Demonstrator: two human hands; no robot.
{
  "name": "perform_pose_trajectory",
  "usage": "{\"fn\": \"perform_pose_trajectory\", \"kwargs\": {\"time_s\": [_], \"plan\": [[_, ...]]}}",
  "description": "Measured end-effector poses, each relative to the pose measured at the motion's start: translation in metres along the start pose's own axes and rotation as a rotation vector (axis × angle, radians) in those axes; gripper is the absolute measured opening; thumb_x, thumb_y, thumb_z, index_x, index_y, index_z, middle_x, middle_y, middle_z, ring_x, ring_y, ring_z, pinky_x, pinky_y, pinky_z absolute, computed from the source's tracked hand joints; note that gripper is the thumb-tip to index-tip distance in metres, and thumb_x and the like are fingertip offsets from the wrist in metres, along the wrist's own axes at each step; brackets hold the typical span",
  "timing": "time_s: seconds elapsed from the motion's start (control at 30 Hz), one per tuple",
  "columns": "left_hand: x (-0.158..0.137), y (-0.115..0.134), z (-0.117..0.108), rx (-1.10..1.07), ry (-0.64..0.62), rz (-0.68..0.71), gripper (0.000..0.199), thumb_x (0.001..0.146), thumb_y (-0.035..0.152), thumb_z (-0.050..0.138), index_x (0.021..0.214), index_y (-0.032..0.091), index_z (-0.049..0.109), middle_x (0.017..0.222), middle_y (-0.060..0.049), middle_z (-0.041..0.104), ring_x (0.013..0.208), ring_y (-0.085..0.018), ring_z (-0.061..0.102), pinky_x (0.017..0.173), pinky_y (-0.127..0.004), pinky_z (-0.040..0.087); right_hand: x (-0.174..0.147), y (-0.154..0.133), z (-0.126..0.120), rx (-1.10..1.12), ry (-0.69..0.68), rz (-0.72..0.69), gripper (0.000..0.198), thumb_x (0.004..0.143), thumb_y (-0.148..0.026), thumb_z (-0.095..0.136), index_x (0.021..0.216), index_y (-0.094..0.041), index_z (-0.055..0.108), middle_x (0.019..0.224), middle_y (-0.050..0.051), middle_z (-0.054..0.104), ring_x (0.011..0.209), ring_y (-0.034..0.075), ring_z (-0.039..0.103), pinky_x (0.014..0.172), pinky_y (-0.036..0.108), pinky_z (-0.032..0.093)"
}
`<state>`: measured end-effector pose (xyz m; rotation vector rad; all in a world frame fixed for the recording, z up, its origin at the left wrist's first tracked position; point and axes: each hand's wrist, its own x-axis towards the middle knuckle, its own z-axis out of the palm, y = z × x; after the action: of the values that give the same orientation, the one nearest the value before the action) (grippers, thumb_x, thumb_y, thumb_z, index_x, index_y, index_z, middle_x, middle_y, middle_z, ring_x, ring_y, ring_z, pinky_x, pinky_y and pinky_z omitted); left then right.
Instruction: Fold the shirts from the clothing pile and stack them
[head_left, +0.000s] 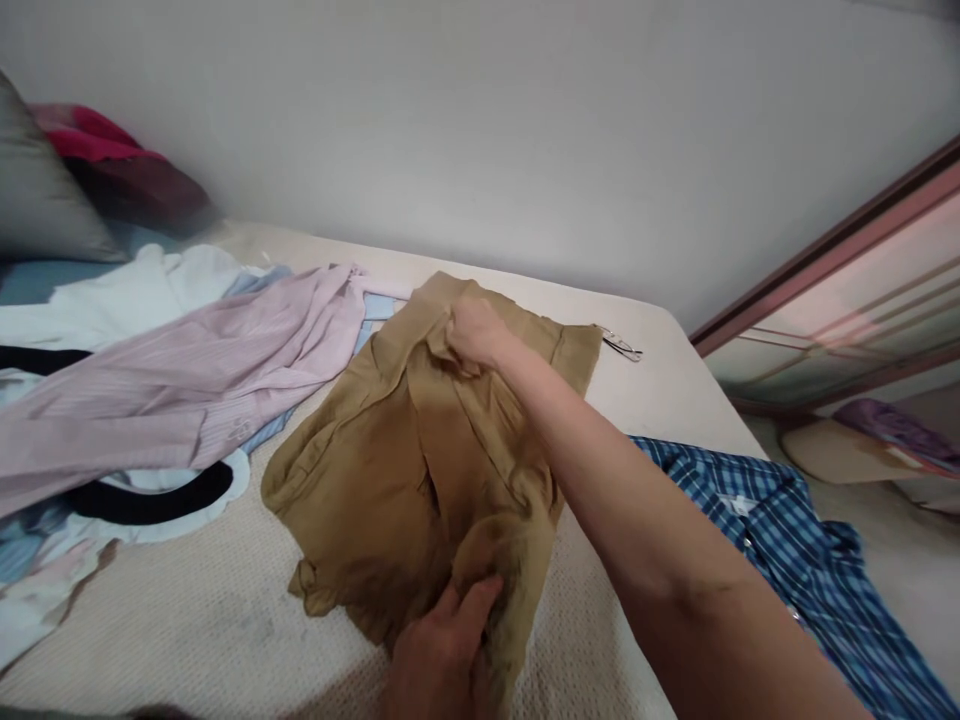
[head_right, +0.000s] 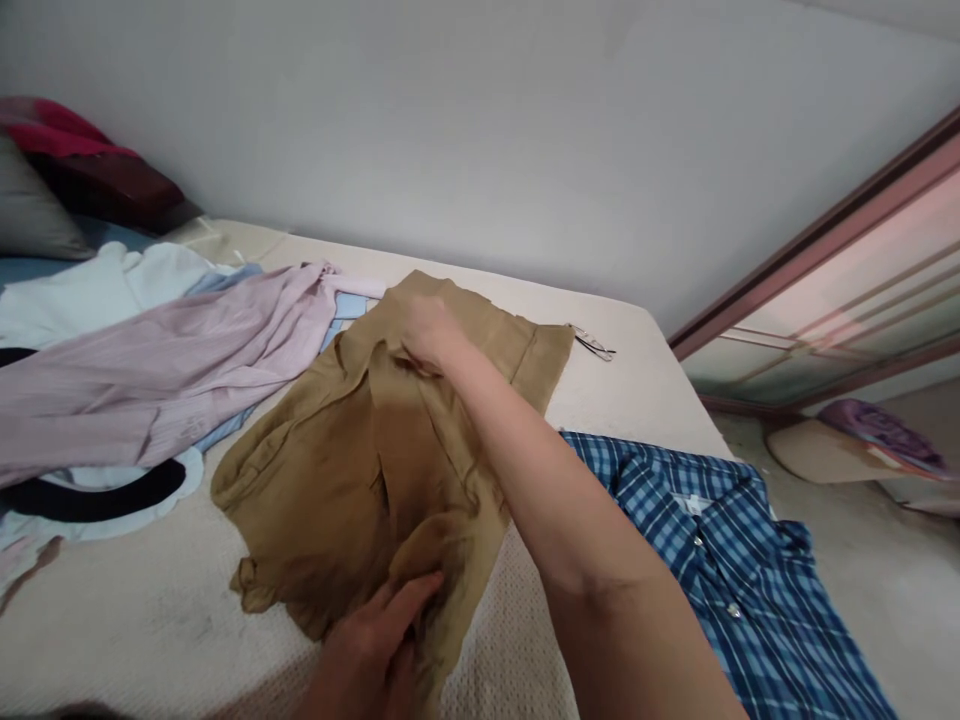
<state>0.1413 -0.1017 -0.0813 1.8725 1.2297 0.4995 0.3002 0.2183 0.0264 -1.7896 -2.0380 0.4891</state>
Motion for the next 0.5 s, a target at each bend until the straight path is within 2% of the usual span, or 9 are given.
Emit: {"fn": "perform_pose_trajectory", "kwargs": {"time_s": [0.1, 0.17, 0.2, 0.27, 0.37, 0.43, 0.5], "plan": [[-0.002, -0.007, -0.001, 0.085, 0.018, 0.070, 0.068, 0.077, 0.008, 0.045, 0.141, 0.021, 0.062, 0.123, -0.011, 0.074, 0.099, -0.023, 0.075, 0.089, -0.032, 0.062, 0.011, 0.006, -0.016, 0.267, 0.017, -0.096, 0.022, 0.099, -0.029, 0.048, 0.109, -0.018, 0.064, 0.106, 0.010, 0.070, 0.097, 0.022, 0.067, 0.082, 0.036, 0.056], [-0.005, -0.013, -0.001, 0.157, 0.046, 0.125, 0.071, 0.077, 0.007, 0.044, 0.146, 0.018, 0.057, 0.127, -0.012, 0.072, 0.096, -0.022, 0.075, 0.085, -0.031, 0.063, 0.009, 0.027, -0.026, 0.272, 0.071, -0.074, 0.021, 0.097, -0.032, 0.050, 0.107, -0.018, 0.063, 0.107, 0.010, 0.070, 0.097, 0.022, 0.067, 0.084, 0.036, 0.056], [-0.006, -0.016, 0.000, 0.193, 0.069, 0.150, 0.071, 0.078, 0.006, 0.044, 0.147, 0.018, 0.055, 0.128, -0.012, 0.072, 0.097, -0.022, 0.076, 0.083, -0.030, 0.064, 0.005, 0.042, -0.030, 0.212, 0.122, -0.003, 0.021, 0.095, -0.033, 0.054, 0.104, -0.017, 0.063, 0.106, 0.012, 0.070, 0.098, 0.023, 0.067, 0.086, 0.038, 0.055], [-0.007, -0.020, 0.003, 0.253, 0.136, 0.182, 0.072, 0.078, 0.006, 0.043, 0.148, 0.019, 0.055, 0.127, -0.012, 0.073, 0.099, -0.022, 0.076, 0.082, -0.029, 0.064, -0.006, 0.080, -0.033, 0.037, 0.256, 0.244, 0.025, 0.090, -0.034, 0.058, 0.103, -0.014, 0.065, 0.105, 0.017, 0.071, 0.101, 0.028, 0.066, 0.089, 0.042, 0.053], [-0.006, -0.021, 0.008, 0.307, 0.209, 0.219, 0.078, 0.076, 0.004, 0.042, 0.152, 0.020, 0.050, 0.127, -0.010, 0.073, 0.103, -0.023, 0.075, 0.081, -0.027, 0.064, -0.025, 0.139, -0.028, -0.155, 0.365, 0.626, 0.048, 0.085, -0.043, 0.066, 0.117, -0.008, 0.064, 0.113, 0.026, 0.069, 0.109, 0.036, 0.065, 0.090, 0.047, 0.051], [-0.004, -0.020, 0.010, 0.334, 0.225, 0.236, 0.084, 0.075, 0.003, 0.041, 0.157, 0.019, 0.041, 0.132, -0.011, 0.071, 0.103, -0.023, 0.075, 0.078, -0.026, 0.064, -0.034, 0.169, -0.019, -0.190, 0.347, 0.724, 0.057, 0.082, -0.046, 0.069, 0.123, -0.006, 0.063, 0.116, 0.029, 0.067, 0.111, 0.039, 0.065, 0.090, 0.049, 0.051], [-0.002, -0.018, 0.009, 0.355, 0.237, 0.238, 0.088, 0.075, 0.003, 0.040, 0.162, 0.017, 0.031, 0.138, -0.012, 0.067, 0.101, -0.022, 0.076, 0.075, -0.027, 0.065, -0.038, 0.190, -0.011, -0.193, 0.330, 0.741, 0.051, 0.084, -0.041, 0.068, 0.123, -0.008, 0.065, 0.117, 0.028, 0.068, 0.111, 0.039, 0.066, 0.091, 0.050, 0.051]]}}
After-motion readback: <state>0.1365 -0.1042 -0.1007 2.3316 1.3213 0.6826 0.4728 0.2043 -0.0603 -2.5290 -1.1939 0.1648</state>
